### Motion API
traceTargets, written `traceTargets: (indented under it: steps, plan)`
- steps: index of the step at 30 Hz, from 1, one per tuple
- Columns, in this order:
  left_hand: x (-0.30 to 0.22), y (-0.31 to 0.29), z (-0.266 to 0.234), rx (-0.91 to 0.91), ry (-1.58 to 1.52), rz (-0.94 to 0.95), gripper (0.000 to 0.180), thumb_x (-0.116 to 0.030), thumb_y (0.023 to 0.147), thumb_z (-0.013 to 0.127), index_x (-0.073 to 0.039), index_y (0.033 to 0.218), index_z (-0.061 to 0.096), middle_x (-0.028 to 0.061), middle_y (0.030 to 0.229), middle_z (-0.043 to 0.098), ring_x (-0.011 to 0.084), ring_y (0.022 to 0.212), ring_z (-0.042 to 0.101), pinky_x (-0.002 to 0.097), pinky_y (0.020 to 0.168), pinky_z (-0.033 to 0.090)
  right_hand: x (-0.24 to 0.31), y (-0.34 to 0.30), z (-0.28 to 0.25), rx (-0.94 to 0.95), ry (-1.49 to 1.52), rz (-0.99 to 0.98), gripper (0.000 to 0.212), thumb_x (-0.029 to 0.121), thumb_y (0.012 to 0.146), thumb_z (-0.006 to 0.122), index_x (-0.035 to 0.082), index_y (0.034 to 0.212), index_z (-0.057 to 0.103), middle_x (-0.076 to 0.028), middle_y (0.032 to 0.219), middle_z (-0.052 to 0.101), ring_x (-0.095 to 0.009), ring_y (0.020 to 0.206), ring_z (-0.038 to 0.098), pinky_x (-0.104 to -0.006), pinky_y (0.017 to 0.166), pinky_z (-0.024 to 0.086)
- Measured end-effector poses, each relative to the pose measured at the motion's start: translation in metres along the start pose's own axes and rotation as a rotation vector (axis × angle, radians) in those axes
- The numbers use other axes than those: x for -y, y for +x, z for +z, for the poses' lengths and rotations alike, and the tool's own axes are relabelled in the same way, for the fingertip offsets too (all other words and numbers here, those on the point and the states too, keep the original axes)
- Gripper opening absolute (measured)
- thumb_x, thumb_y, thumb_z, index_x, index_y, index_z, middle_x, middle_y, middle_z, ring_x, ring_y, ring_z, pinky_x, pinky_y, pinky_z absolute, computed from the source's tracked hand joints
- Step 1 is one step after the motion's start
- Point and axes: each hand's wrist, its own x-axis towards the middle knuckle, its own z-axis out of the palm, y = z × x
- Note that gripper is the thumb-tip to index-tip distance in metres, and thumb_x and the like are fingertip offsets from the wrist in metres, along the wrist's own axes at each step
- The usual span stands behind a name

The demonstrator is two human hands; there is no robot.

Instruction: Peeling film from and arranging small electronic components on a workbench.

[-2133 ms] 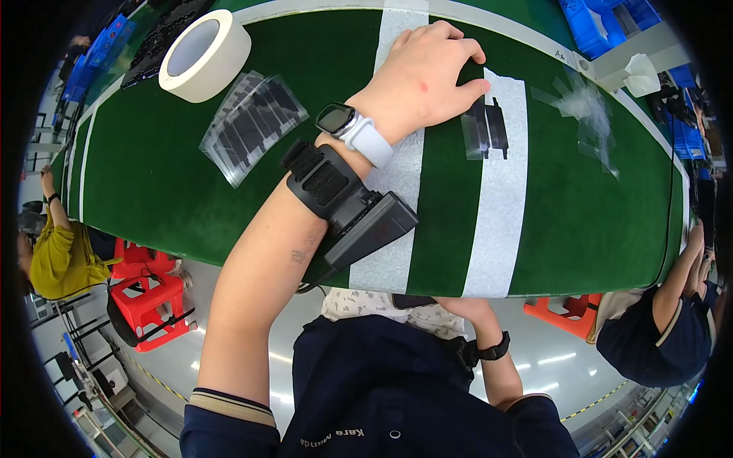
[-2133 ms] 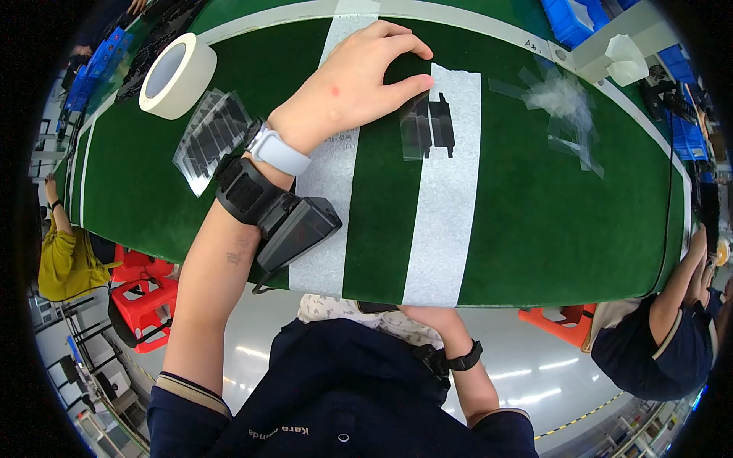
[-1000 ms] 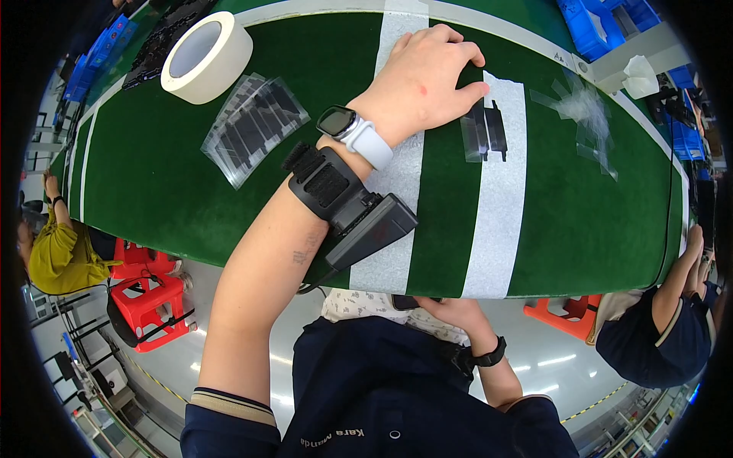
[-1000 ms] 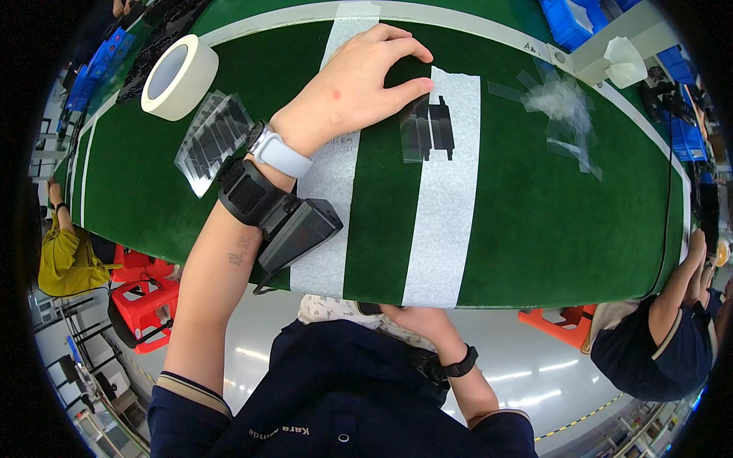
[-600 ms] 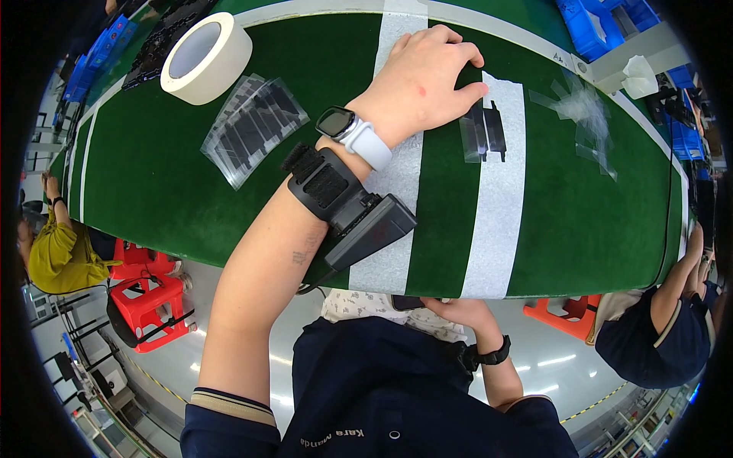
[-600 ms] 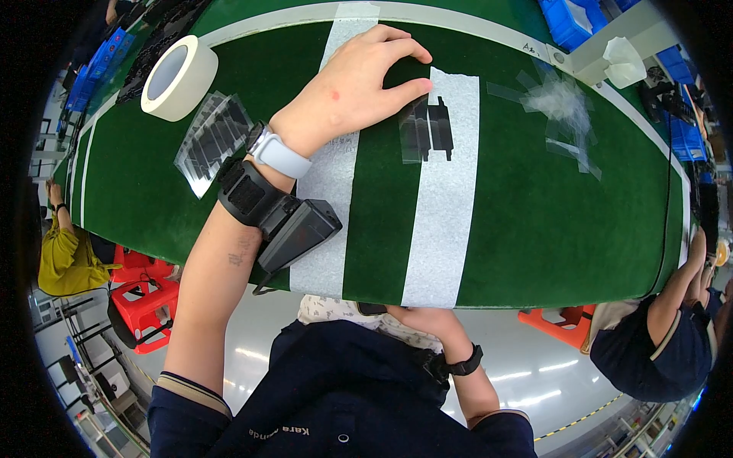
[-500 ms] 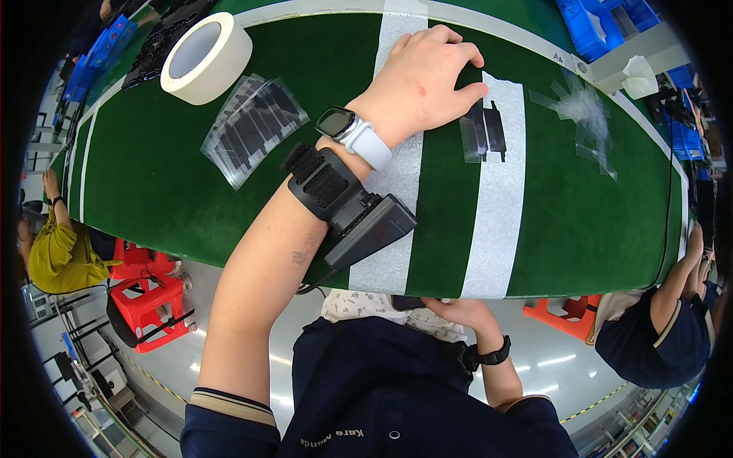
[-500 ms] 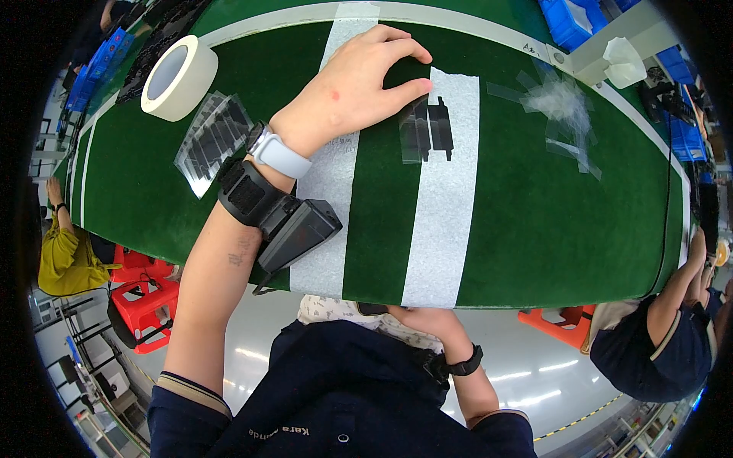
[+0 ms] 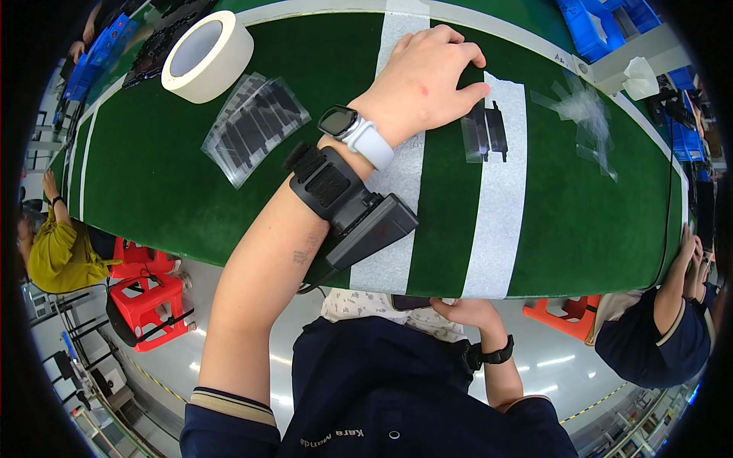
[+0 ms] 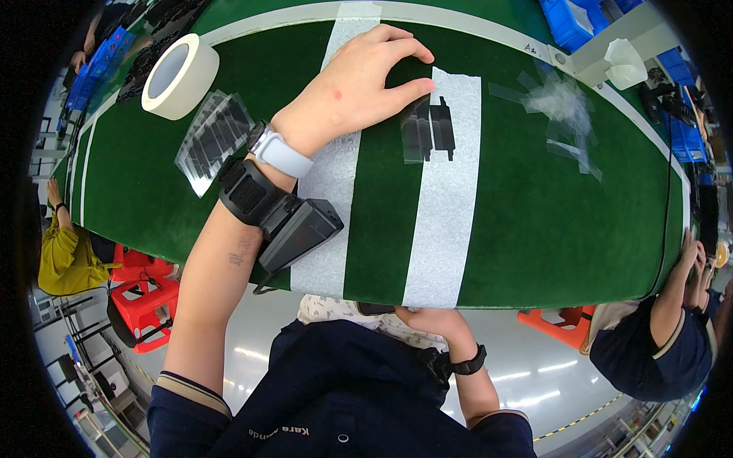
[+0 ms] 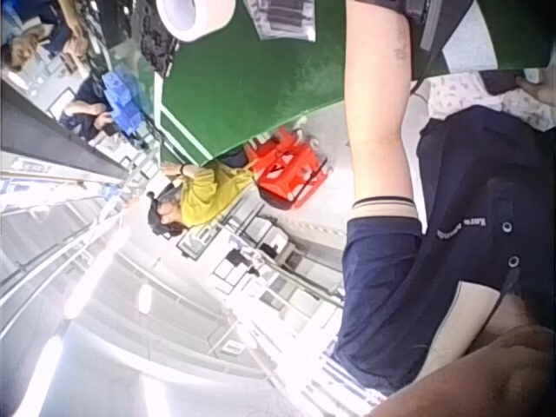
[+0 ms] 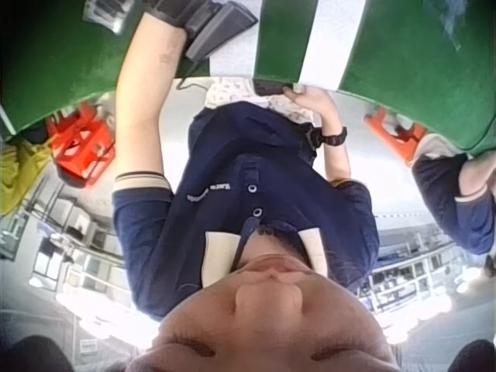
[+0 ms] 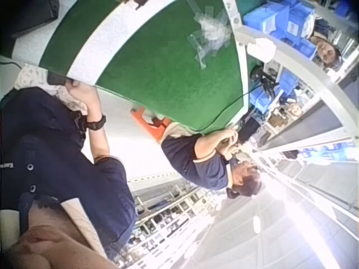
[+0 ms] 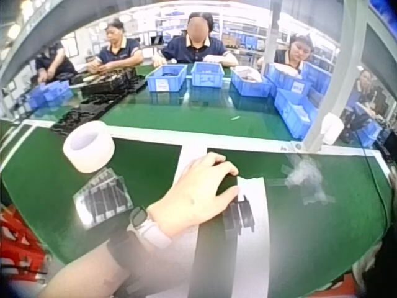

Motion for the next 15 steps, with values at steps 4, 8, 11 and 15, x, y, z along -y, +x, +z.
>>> traceTargets:
  steps: [4,8,11,15]
  plan:
    - [-0.0004,-0.0001,0.0003,-0.002,0.003,-0.002,0.03,-0.029,0.078,0.062,-0.009,0.101,0.061,0.0127,0.107,0.055,0.0303,0.101,0.053,0.037,0.088,0.042,0.0011,0.0001,-0.0004,-0.031,-0.026,-0.022,0.03,0.023,0.074,0.059,0.013,0.102,0.063,-0.009,0.104,0.062,-0.03,0.1,0.056,-0.0347,0.085,0.043]
    - [-0.0009,-0.0002,0.0,0.006,0.011,-0.011,0.03,-0.029,0.078,0.062,-0.009,0.101,0.061,0.0127,0.107,0.055,0.0304,0.101,0.053,0.0371,0.088,0.042,0.0023,0.0003,-0.0019,-0.016,-0.034,-0.001,0.029,0.022,0.073,0.059,0.014,0.1,0.063,-0.008,0.102,0.063,-0.03,0.098,0.056,-0.0349,0.083,0.044]
    - [-0.0009,0.0,0.0,0.005,0.013,-0.008,0.03,-0.029,0.078,0.062,-0.009,0.101,0.061,0.0127,0.107,0.055,0.0306,0.101,0.053,0.0371,0.089,0.042,-0.001,-0.0001,0.0,-0.048,-0.042,-0.05,0.028,0.022,0.073,0.059,0.014,0.1,0.063,-0.008,0.101,0.063,-0.029,0.097,0.057,-0.0349,0.083,0.044]
    - [-0.0011,-0.0002,-0.0003,0.005,0.019,-0.006,0.031,-0.029,0.078,0.062,-0.009,0.101,0.061,0.0132,0.108,0.055,0.0308,0.102,0.052,0.0371,0.089,0.042,-0.0011,-0.0002,0.0001,-0.048,-0.056,-0.051,0.029,0.022,0.073,0.059,0.014,0.1,0.063,-0.008,0.101,0.063,-0.03,0.098,0.056,-0.035,0.083,0.044]
